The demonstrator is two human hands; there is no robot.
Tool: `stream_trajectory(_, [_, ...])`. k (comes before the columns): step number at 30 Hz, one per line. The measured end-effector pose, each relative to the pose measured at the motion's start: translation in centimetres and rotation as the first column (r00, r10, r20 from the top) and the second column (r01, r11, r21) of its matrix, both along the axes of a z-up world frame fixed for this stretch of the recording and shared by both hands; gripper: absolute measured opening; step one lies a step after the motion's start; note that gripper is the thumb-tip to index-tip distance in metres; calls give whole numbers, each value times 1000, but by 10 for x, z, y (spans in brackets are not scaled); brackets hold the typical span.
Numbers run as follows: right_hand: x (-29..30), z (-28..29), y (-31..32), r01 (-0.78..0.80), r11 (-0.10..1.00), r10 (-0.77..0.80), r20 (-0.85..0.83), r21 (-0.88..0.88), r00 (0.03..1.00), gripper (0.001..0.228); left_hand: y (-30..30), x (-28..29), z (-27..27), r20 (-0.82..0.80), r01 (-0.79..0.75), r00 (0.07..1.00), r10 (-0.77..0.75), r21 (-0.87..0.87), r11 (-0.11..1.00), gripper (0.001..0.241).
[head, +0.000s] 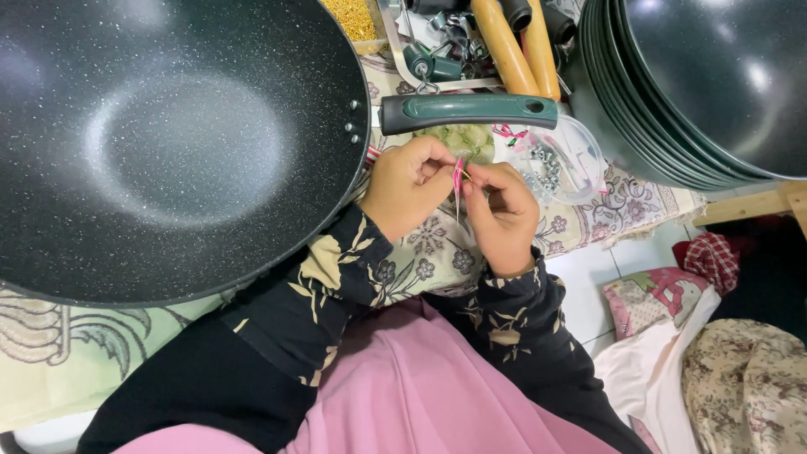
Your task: The person assembles a handle onto a wok using a screwdriver, attaches a label, and then wipes the interior of the pan with a cloth.
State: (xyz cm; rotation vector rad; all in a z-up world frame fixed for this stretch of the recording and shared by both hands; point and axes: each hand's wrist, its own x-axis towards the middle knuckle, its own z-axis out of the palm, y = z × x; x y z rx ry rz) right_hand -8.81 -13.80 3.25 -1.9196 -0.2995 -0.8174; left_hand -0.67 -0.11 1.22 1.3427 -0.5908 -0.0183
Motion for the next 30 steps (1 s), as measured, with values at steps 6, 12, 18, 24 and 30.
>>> stream_trajectory(6, [-18,-8,-18,-98,968,114,-60,232,992,19,4,-8,23,251,-181,952,177,-10,984,12])
stream_trajectory(12, [-27,-15,-34,-173,878,185,18,446,983,17,9,-20,34,206,-148,966,157,-56,987,14])
stream_trajectory(18, [-40,0,-29,-204,804,212,51,558,976,14,13,-36,59,383,-160,906,179,-81,984,12])
stream_trajectory(24, [-46,2,-35,-221,837,200,97,500,975,13,13,-49,76,783,-419,580,226,49,907,16])
stream_trajectory(30, [-50,0,-32,-228,837,214,86,497,973,14,7,-62,73,459,-120,885,80,58,991,16])
